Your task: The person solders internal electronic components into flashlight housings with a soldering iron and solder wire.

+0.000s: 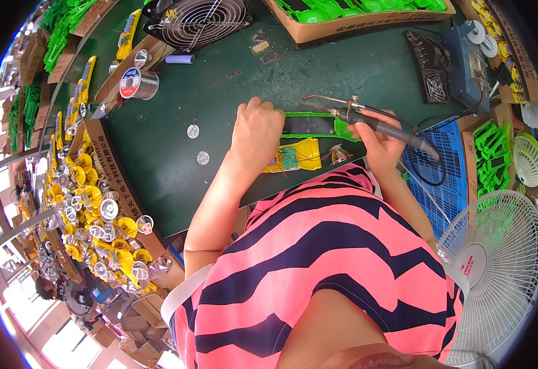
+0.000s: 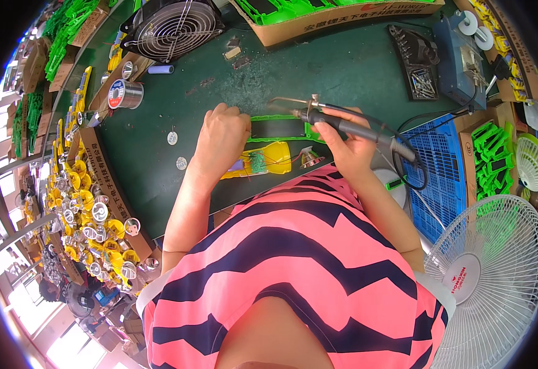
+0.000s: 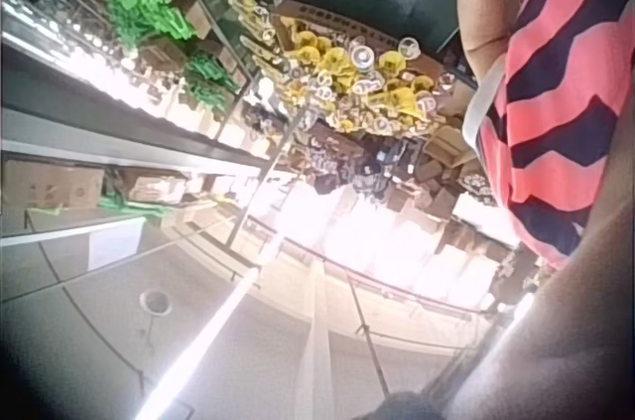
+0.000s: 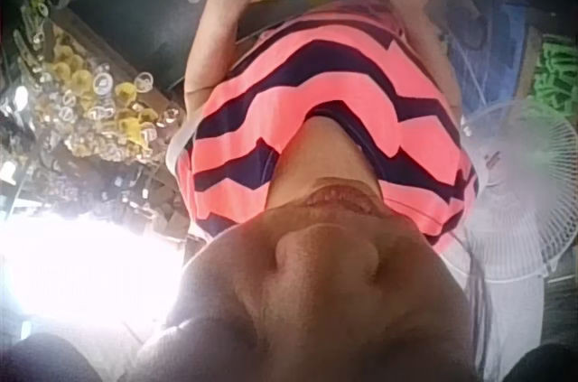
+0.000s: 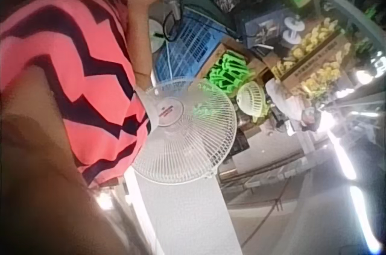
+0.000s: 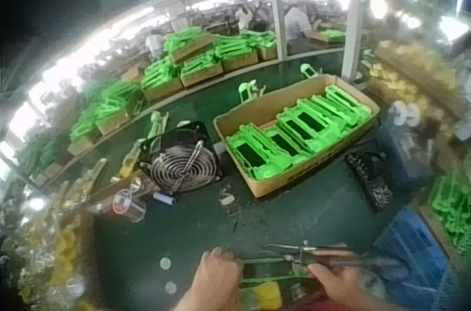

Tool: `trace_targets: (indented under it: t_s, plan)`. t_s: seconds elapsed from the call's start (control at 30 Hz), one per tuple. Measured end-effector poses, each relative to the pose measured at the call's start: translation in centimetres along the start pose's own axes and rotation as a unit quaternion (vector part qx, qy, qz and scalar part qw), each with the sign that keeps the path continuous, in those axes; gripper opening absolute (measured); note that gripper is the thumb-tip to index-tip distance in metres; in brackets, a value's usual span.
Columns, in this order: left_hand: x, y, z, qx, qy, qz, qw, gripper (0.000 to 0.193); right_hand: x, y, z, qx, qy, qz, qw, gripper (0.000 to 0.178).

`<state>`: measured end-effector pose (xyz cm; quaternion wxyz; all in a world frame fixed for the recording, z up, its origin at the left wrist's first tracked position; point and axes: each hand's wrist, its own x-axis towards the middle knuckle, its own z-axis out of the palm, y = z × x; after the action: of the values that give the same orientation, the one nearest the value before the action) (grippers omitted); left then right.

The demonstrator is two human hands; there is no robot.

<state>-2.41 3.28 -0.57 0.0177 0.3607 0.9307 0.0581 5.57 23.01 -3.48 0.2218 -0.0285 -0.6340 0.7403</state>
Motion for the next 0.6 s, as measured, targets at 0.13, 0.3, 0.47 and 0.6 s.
trace_targets:
  t_s: [0.13,0.3,0.47,0.6]
  plan:
    - [-0.1,0.3,-0.3,0.013,0.004,-0.009,1.0,0.002,-0.5,-0.3,-2.2,-0.176,-0.023,-0.097,0.979,0.021]
    - [-0.1,0.5,-0.4,0.036,-0.001,-0.016,0.999,0.001,0.9,-1.1,-3.4,-0.347,-0.122,-0.173,0.914,0.023]
    - [-0.1,0.5,-0.4,0.052,0.002,-0.02,0.998,0.002,1.2,-1.6,-3.4,-0.38,-0.154,-0.144,0.901,0.038]
    - [-0.1,0.5,-0.5,0.053,0.003,-0.022,0.998,0.003,1.1,-1.3,-3.4,-0.39,-0.17,-0.133,0.895,0.046]
